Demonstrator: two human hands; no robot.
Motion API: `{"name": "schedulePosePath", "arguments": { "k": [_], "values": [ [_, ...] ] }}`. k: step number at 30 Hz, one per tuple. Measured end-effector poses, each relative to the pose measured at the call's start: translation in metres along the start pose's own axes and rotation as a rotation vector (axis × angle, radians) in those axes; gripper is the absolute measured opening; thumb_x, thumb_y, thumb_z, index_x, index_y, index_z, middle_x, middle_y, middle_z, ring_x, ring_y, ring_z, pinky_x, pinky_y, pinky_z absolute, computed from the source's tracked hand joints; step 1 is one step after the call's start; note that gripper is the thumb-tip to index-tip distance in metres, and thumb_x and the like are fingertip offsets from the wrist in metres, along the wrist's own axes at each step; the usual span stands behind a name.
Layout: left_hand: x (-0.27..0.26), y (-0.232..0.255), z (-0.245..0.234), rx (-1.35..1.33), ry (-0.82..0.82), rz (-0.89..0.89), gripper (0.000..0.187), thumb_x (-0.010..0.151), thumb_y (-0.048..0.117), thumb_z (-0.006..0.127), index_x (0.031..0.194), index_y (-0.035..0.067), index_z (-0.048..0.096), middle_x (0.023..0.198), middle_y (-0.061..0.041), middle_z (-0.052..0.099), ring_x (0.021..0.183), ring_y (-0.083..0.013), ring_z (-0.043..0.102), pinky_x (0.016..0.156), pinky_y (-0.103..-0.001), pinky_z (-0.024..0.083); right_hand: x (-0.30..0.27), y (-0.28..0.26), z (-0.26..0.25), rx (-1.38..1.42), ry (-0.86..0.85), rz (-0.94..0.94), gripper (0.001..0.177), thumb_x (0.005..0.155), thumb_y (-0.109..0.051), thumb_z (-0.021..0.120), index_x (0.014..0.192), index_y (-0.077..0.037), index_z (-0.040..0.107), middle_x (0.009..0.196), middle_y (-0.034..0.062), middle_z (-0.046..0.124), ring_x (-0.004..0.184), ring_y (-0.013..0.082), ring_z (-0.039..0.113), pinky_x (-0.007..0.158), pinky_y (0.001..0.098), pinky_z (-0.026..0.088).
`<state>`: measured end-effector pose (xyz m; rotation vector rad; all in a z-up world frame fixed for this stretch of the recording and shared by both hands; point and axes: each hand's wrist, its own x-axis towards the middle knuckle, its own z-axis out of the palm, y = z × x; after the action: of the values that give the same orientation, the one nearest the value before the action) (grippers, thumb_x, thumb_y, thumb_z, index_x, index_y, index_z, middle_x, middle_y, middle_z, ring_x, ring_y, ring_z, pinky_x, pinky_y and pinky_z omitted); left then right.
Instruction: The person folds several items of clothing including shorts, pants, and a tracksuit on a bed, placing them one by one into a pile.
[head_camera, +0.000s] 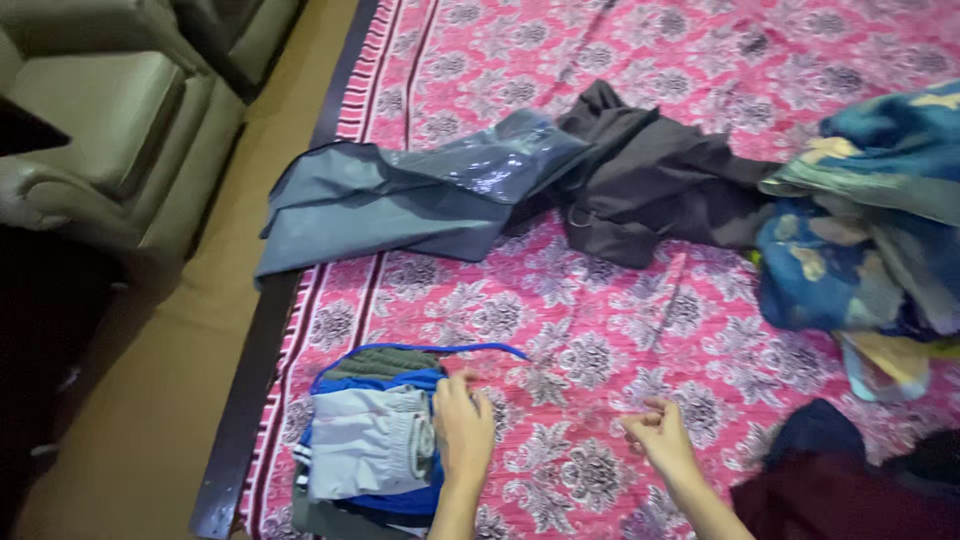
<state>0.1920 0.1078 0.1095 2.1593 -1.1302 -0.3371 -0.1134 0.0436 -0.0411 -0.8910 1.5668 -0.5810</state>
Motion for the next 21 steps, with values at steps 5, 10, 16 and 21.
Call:
{"name": "schedulePosePath", "arguments": {
  "k": [5, 10, 16, 21],
  "values": [
    [-0.032, 0.039, 0.069, -0.032, -0.165, 0.12, 0.028, 0.086, 0.013, 0.066, 0.113, 0.007, 0.063, 0.104, -0.017, 0.062, 0.1, -0.0363, 0.061, 0.085, -0.048, 0.048, 0.004, 0.01, -0.064, 0.052, 0.049, 0.005, 0.067, 0.083, -0.018, 0.078, 0.137, -0.004, 0.042, 0.106, 0.0126, 0.067, 0.082, 0.0196, 0.067, 0.07, 0.0356, 0.058],
    [-0.084, 0.072, 0.128, -0.101, -0.448, 0.11, 0.029, 0.09, 0.017, 0.066, 0.116, 0.007, 0.06, 0.107, -0.017, 0.064, 0.099, -0.0355, 0.064, 0.087, -0.047, 0.05, -0.011, 0.023, -0.141, -0.003, 0.172, 0.034, 0.062, 0.083, -0.017, 0.076, 0.137, -0.006, 0.047, 0.105, 0.0162, 0.064, 0.081, 0.024, 0.068, 0.068, 0.0398, 0.057],
    [-0.154, 0.102, 0.181, -0.111, -0.725, 0.117, 0.025, 0.091, 0.018, 0.064, 0.112, 0.006, 0.062, 0.107, -0.018, 0.065, 0.099, -0.0351, 0.066, 0.088, -0.046, 0.051, -0.068, 0.031, -0.238, -0.522, 0.601, -0.271, 0.036, 0.084, -0.017, 0.077, 0.116, -0.007, 0.067, 0.11, 0.0152, 0.064, 0.092, 0.0272, 0.069, 0.085, 0.0409, 0.058],
    [-0.201, 0.122, 0.207, -0.048, -0.867, 0.12, 0.021, 0.093, 0.022, 0.066, 0.107, 0.006, 0.062, 0.106, -0.017, 0.066, 0.101, -0.0355, 0.064, 0.089, -0.047, 0.05, -0.1, 0.064, -0.305, -0.896, 0.812, -0.153, 0.054, 0.077, -0.013, 0.07, 0.13, -0.019, 0.065, 0.138, 0.0122, 0.061, 0.129, 0.0385, 0.052, 0.103, 0.0558, 0.044]
  ]
}}
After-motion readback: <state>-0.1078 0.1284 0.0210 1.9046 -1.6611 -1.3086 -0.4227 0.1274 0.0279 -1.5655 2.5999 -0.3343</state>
